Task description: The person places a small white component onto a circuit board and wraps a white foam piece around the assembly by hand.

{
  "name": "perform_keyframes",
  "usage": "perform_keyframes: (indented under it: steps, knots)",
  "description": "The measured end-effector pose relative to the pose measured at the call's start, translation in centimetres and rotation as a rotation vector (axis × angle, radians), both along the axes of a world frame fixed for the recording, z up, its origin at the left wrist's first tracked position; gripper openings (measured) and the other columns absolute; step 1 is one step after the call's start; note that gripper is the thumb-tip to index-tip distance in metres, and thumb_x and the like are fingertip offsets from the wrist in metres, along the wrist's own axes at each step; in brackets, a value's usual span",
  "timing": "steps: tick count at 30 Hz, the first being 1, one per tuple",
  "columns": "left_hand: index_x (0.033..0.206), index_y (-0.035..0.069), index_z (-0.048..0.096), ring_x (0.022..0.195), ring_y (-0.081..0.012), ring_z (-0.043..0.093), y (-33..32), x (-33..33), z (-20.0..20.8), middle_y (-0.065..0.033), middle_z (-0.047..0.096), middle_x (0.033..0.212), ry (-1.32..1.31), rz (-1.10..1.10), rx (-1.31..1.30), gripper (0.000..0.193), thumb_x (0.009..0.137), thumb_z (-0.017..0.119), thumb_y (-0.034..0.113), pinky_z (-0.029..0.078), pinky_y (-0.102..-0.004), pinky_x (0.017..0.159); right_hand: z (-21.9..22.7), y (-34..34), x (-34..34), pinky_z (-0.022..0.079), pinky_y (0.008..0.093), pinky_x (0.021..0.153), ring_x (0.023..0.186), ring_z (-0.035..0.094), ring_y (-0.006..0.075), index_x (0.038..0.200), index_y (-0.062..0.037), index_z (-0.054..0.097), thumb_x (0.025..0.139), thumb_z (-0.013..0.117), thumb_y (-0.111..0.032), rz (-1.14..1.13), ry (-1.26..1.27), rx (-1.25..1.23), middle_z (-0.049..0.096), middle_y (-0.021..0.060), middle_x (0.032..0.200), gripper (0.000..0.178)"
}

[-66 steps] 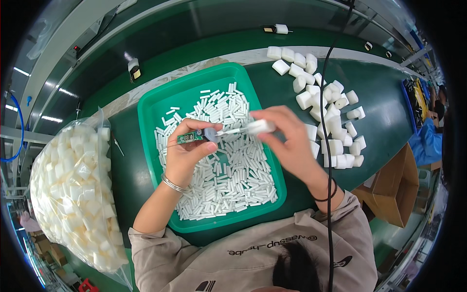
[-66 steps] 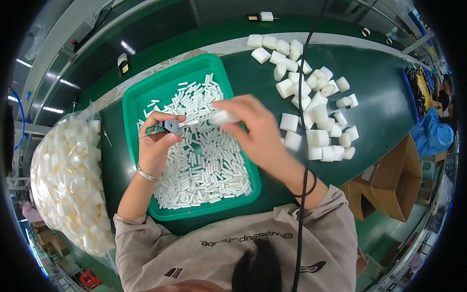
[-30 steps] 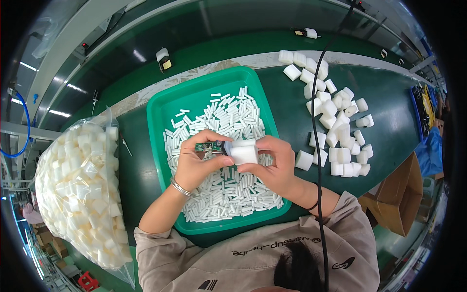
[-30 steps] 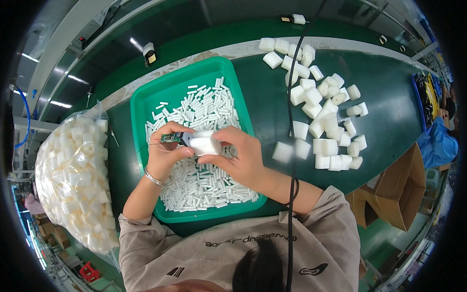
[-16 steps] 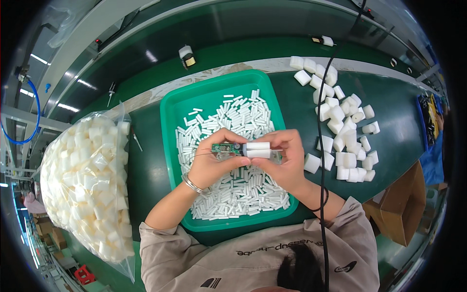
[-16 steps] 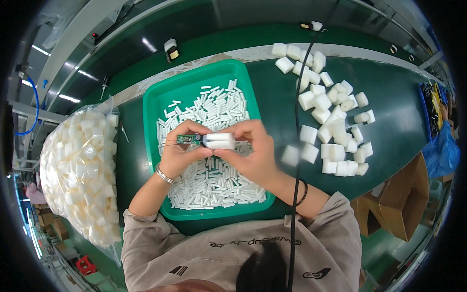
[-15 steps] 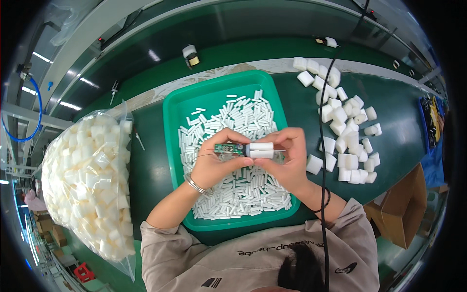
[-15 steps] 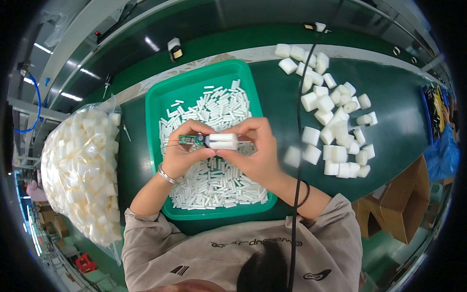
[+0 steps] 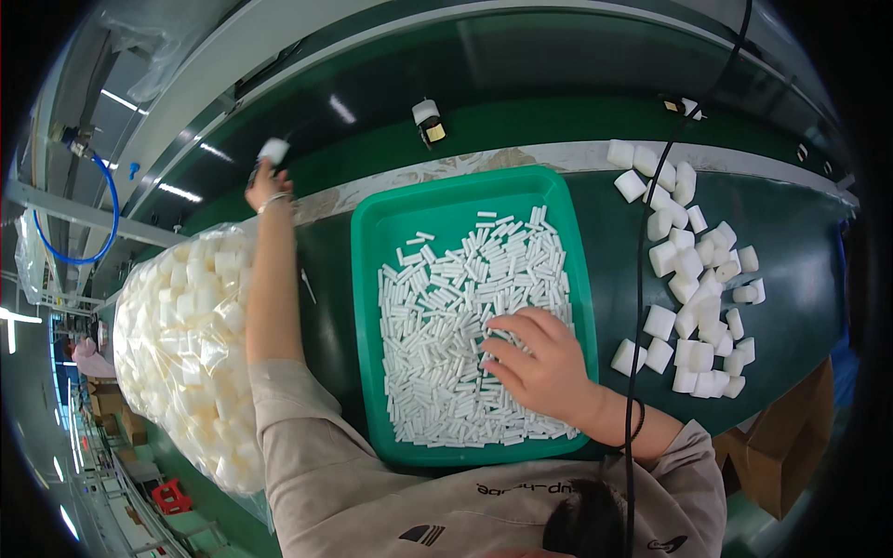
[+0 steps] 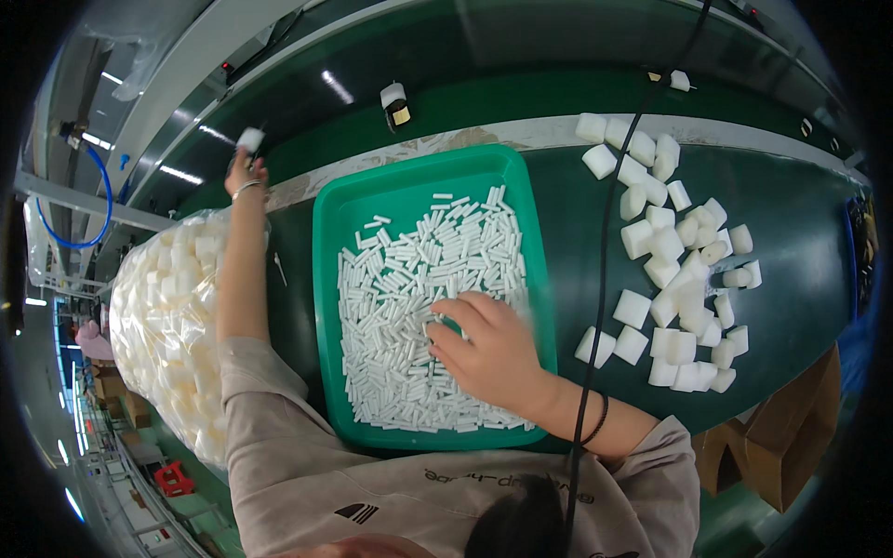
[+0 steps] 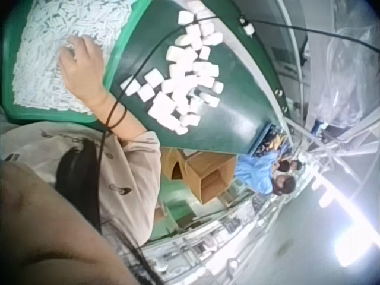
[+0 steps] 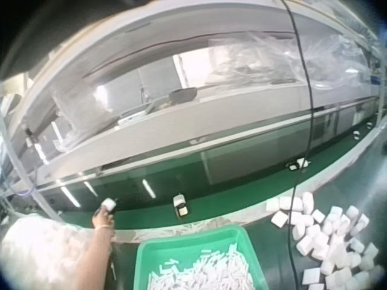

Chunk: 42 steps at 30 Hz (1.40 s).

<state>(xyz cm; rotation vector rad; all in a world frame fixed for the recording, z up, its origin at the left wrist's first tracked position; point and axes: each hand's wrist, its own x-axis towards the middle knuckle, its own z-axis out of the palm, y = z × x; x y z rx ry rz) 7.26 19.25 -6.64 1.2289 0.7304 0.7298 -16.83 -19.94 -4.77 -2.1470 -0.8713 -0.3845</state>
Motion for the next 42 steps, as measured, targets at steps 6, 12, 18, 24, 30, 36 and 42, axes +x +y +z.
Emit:
perform_keyframes:
  steps: [6, 12, 18, 24, 30, 36, 42]
  knots:
    - [0.090, -0.001, 0.056, 0.065, -0.0213, 0.059, 10.0, 3.1, -1.6, -0.0104, 0.057, 0.083, 0.011, 0.241, -0.137, 0.031, 0.075, 0.065, 0.025, 0.044, -0.0255, 0.050, -0.5, -0.2, -0.1, 0.034, 0.0329, 0.070, 0.089, 0.045, 0.0200, 0.095, -0.0100, 0.058, 0.062, 0.068, -0.026, -0.024, 0.112, -0.194, 0.050, 0.0031, 0.102, 0.037]
    - [0.134, 0.004, 0.002, 0.114, -0.0383, 0.038, 8.2, 3.7, -2.3, -0.0234, 0.019, 0.132, 0.610, 0.400, 0.977, 0.108, 0.063, 0.060, 0.060, 0.037, -0.0445, 0.089, 0.4, 0.2, 0.0, 0.033, 0.0314, 0.063, 0.083, 0.041, 0.0185, 0.092, -0.0081, 0.054, 0.057, 0.071, -0.031, 0.009, 0.171, -0.205, 0.047, 0.0032, 0.089, 0.046]
    - [0.114, 0.018, 0.053, 0.107, -0.0322, 0.043, 0.9, 1.0, 0.8, -0.0127, 0.037, 0.126, 1.174, -0.014, 1.706, 0.063, 0.063, 0.063, 0.054, 0.041, -0.0390, 0.083, 0.0, 0.0, -0.1, 0.032, 0.0313, 0.062, 0.079, 0.040, 0.0186, 0.084, -0.0085, 0.052, 0.057, 0.071, -0.030, 0.017, 0.200, -0.238, 0.044, 0.0033, 0.081, 0.039]
    - [0.090, 0.010, 0.064, 0.084, -0.0259, 0.058, 0.8, 0.9, 1.3, -0.0067, 0.063, 0.093, 0.650, -0.221, 1.347, 0.045, 0.066, 0.064, 0.048, 0.045, -0.0345, 0.074, -1.3, 0.1, -0.6, 0.034, 0.0293, 0.062, 0.079, 0.041, 0.0182, 0.075, -0.0070, 0.051, 0.064, 0.064, -0.020, 0.081, 0.106, -0.284, 0.044, 0.0038, 0.078, 0.021]
    - [0.103, 0.005, 0.050, 0.059, -0.0100, 0.051, -7.9, -2.0, 2.8, -0.0095, 0.062, 0.095, -0.035, -0.830, 0.119, 0.030, 0.080, 0.056, 0.024, 0.040, -0.0242, 0.054, -1.2, 0.1, -0.8, 0.034, 0.0296, 0.063, 0.078, 0.042, 0.0186, 0.075, -0.0057, 0.052, 0.064, 0.063, -0.024, 0.055, 0.013, -0.296, 0.044, 0.0047, 0.077, 0.024]
    - [0.112, 0.003, 0.046, 0.093, -0.0156, 0.048, -20.3, -13.3, 3.6, -0.0053, 0.056, 0.103, 0.016, -1.261, -0.370, 0.044, 0.086, 0.041, 0.038, 0.036, -0.0318, 0.079, -1.2, 0.0, -1.3, 0.033, 0.0303, 0.066, 0.079, 0.042, 0.0189, 0.078, -0.0082, 0.052, 0.065, 0.064, -0.032, 0.123, 0.059, -0.351, 0.045, 0.0019, 0.078, 0.030]
    - [0.118, -0.003, 0.038, 0.079, -0.0136, 0.037, -22.0, -17.8, 3.4, 0.0011, 0.041, 0.077, -0.169, -1.420, -0.524, 0.054, 0.084, 0.047, 0.039, 0.032, -0.0288, 0.071, -2.2, 0.4, -1.3, 0.032, 0.0306, 0.067, 0.080, 0.042, 0.0179, 0.076, -0.0092, 0.053, 0.064, 0.065, -0.032, 0.128, -0.060, -0.415, 0.046, 0.0010, 0.078, 0.028]
